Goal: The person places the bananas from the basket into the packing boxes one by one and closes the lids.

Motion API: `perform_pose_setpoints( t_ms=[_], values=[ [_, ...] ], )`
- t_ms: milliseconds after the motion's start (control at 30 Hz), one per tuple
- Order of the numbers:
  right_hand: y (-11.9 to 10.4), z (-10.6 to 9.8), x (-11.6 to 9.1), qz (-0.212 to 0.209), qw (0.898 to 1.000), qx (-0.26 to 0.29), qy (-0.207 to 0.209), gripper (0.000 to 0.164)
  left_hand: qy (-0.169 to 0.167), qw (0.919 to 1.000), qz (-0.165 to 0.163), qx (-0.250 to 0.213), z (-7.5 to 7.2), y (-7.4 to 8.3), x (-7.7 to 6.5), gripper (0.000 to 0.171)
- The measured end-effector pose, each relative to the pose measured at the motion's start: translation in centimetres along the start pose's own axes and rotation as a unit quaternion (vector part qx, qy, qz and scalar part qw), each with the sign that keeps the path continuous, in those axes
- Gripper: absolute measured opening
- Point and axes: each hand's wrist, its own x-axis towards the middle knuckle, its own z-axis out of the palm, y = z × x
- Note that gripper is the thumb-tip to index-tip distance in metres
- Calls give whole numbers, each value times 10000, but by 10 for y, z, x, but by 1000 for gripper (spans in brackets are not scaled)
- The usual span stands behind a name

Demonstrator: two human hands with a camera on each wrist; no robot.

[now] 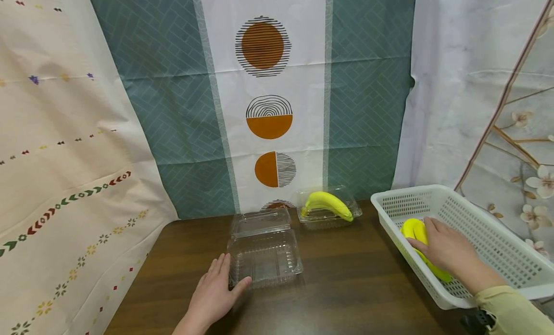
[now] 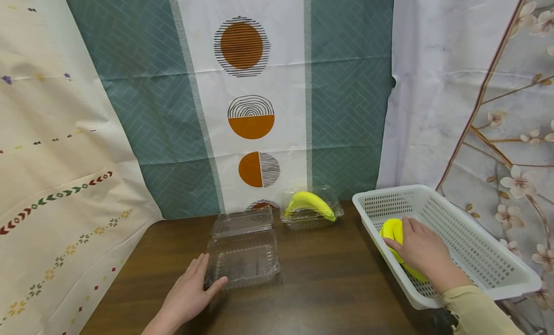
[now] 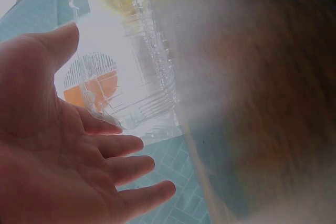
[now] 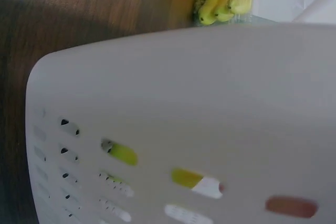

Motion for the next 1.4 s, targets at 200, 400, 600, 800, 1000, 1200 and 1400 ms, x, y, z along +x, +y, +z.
perform_pose_setpoints(
  t_ms=[200,400,600,800,1000,1200,1400],
  values=[
    [2,1,-2,89,9997,23,-241,100,22,10000,19,-4,0,-1,0,106],
    [6,3,-5,155,9986,86,-501,100,13,10000,10,10,1,-2,0,106],
    [9,7,-7,149,9973,80,-710,100,14,10000,24,-6,1,-2,0,106],
    [9,7,-7,230,9956,184,-888,101,28,10000,52,0,1,-2,-1,105],
    [10,9,-8,62,9955,176,-926,97,19,10000,28,-4,2,-3,0,106],
    [10,12,-7,62,9952,164,-961,97,-12,10000,-4,-3,2,-3,1,106],
    [10,12,-7,54,9951,182,-974,98,-8,10000,-1,4,3,-3,2,106]
  ],
)
